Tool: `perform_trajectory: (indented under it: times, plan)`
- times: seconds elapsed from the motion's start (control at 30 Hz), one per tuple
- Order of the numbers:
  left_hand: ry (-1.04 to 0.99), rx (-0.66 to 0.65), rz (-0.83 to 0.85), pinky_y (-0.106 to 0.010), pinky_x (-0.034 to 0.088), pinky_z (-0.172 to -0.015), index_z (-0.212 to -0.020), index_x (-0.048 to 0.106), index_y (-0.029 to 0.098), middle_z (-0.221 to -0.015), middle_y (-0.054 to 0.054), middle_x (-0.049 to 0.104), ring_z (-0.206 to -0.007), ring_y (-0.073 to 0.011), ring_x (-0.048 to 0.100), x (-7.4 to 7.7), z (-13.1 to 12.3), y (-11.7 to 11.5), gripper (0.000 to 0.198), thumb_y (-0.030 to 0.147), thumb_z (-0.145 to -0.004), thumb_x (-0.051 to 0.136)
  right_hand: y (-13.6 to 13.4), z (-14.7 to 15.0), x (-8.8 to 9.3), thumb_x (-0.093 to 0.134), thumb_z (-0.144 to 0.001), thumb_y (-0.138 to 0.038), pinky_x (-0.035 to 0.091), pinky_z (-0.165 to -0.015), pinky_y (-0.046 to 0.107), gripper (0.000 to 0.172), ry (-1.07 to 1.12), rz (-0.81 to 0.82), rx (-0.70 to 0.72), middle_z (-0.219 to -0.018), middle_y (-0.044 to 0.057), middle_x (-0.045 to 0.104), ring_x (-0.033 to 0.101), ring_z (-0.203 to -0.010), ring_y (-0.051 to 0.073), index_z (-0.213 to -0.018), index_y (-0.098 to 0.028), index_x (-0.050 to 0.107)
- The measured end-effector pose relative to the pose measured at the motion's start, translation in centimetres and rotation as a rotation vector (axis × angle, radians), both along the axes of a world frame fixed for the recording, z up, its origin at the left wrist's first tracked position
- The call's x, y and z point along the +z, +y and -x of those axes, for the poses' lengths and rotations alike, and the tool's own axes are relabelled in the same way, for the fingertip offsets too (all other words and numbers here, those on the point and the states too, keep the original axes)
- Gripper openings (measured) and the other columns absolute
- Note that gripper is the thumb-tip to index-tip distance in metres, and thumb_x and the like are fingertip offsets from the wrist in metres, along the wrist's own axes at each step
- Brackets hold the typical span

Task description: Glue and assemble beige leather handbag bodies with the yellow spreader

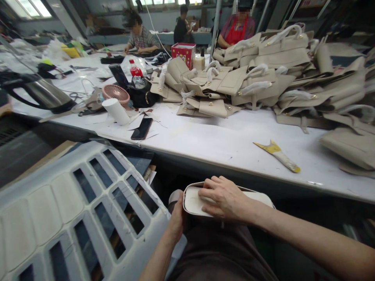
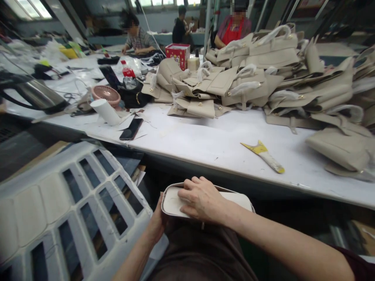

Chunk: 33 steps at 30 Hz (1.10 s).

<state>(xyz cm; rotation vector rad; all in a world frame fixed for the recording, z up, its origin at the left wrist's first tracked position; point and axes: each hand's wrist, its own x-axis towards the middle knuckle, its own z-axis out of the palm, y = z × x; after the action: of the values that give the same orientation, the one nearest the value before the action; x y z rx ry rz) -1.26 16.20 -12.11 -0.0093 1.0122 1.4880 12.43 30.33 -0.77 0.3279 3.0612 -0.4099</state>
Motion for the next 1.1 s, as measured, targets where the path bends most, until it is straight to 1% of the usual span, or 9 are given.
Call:
perform_trajectory:
  times: [0.23, 0.4, 0.47, 0.57, 0.67, 0.8, 0.93, 1.03, 1.1]
  plan:
    - [0.040, 0.059, -0.015, -0.045, 0.028, -0.116, -0.118, 0.066, 0.014, -0.120, -0.013, 0.068, -0.128, -0.0329, 0.050, 0.1, -0.2, 0.1, 0.065, 0.065, -0.078, 0.065, -0.2, 0.0, 0.6, 0.052, -0.093, -0.045, 0.029, -0.070, 0.035, 0.024, -0.029, -0.045, 0.047, -0.097, 0.004, 0.058, 0.048, -0.083, 0.020, -0.096, -0.022, 0.058]
    - [-0.027, 0.068, -0.004, -0.044, 0.032, -0.113, -0.121, 0.065, 0.017, -0.121, -0.011, 0.067, -0.123, -0.0317, 0.054, 0.4, -0.4, 0.1, 0.059, 0.061, -0.081, 0.063, -0.3, 0.4, 1.3, 0.052, -0.091, -0.040, 0.031, -0.069, 0.033, 0.023, -0.040, 0.024, -0.024, -0.099, 0.004, 0.057, 0.050, -0.081, 0.019, -0.110, -0.028, 0.060]
    - [-0.058, 0.132, -0.030, -0.041, 0.036, -0.111, -0.120, 0.065, 0.018, -0.120, -0.009, 0.068, -0.120, -0.0287, 0.057, -0.1, -0.3, 0.1, 0.050, 0.053, -0.085, 0.064, -0.7, 0.8, 1.6, 0.050, -0.092, -0.043, 0.031, -0.068, 0.033, 0.024, -0.052, 0.014, -0.050, -0.096, 0.005, 0.057, 0.051, -0.079, 0.019, -0.107, -0.028, 0.062]
    - [-0.144, 0.231, -0.009, -0.033, 0.043, -0.103, -0.109, 0.069, 0.016, -0.108, -0.005, 0.072, -0.107, -0.0226, 0.064, -1.5, 0.0, 0.4, 0.028, 0.033, -0.088, 0.063, -1.4, 1.3, 1.8, 0.057, -0.088, -0.050, 0.032, -0.068, 0.033, 0.029, -0.073, -0.018, -0.086, -0.096, 0.006, 0.058, 0.053, -0.082, 0.021, -0.101, -0.025, 0.064]
    - [-0.250, 0.204, 0.032, -0.030, 0.050, -0.092, -0.094, 0.071, 0.011, -0.094, -0.007, 0.074, -0.090, -0.0201, 0.067, -2.7, 0.2, 1.0, 0.018, 0.022, -0.089, 0.058, -1.7, 1.6, 1.8, 0.063, -0.084, -0.052, 0.034, -0.068, 0.033, 0.033, -0.087, -0.022, -0.103, -0.099, 0.007, 0.058, 0.055, -0.085, 0.022, -0.104, -0.025, 0.062]
    - [-0.341, 0.157, 0.047, -0.033, 0.052, -0.085, -0.093, 0.071, 0.009, -0.089, -0.009, 0.073, -0.083, -0.0224, 0.068, -3.0, 0.0, 1.5, 0.019, 0.022, -0.087, 0.059, -1.6, 2.2, 1.8, 0.064, -0.084, -0.052, 0.034, -0.065, 0.032, 0.034, -0.137, -0.038, -0.096, -0.100, 0.005, 0.058, 0.056, -0.082, 0.022, -0.107, -0.027, 0.059]
    - [-0.355, 0.173, 0.043, -0.033, 0.050, -0.088, -0.096, 0.071, 0.011, -0.087, -0.007, 0.073, -0.084, -0.0224, 0.067, -2.6, -0.4, 0.9, 0.022, 0.029, -0.085, 0.064, -1.7, 3.2, 2.0, 0.065, -0.084, -0.049, 0.036, -0.062, 0.033, 0.030, -0.162, -0.091, -0.069, -0.101, 0.005, 0.059, 0.057, -0.081, 0.024, -0.104, -0.028, 0.057]
    - [-0.335, 0.189, -0.009, -0.039, 0.048, -0.095, -0.098, 0.072, 0.011, -0.093, -0.010, 0.073, -0.097, -0.0279, 0.066, -2.3, -0.6, 0.5, 0.025, 0.031, -0.084, 0.065, -2.0, 2.6, 0.4, 0.066, -0.081, -0.045, 0.039, -0.061, 0.036, 0.027, -0.086, -0.117, -0.061, -0.101, 0.005, 0.062, 0.059, -0.079, 0.026, -0.101, -0.030, 0.059]
    - [-0.372, 0.161, -0.031, -0.048, 0.047, -0.095, -0.101, 0.072, 0.014, -0.104, -0.017, 0.071, -0.110, -0.0358, 0.061, -2.2, -0.3, 0.7, 0.035, 0.043, -0.082, 0.065, -1.7, 1.7, -2.4, 0.066, -0.078, -0.043, 0.041, -0.064, 0.038, 0.031, 0.088, -0.177, -0.044, -0.103, 0.005, 0.065, 0.060, -0.077, 0.026, -0.107, -0.036, 0.060]
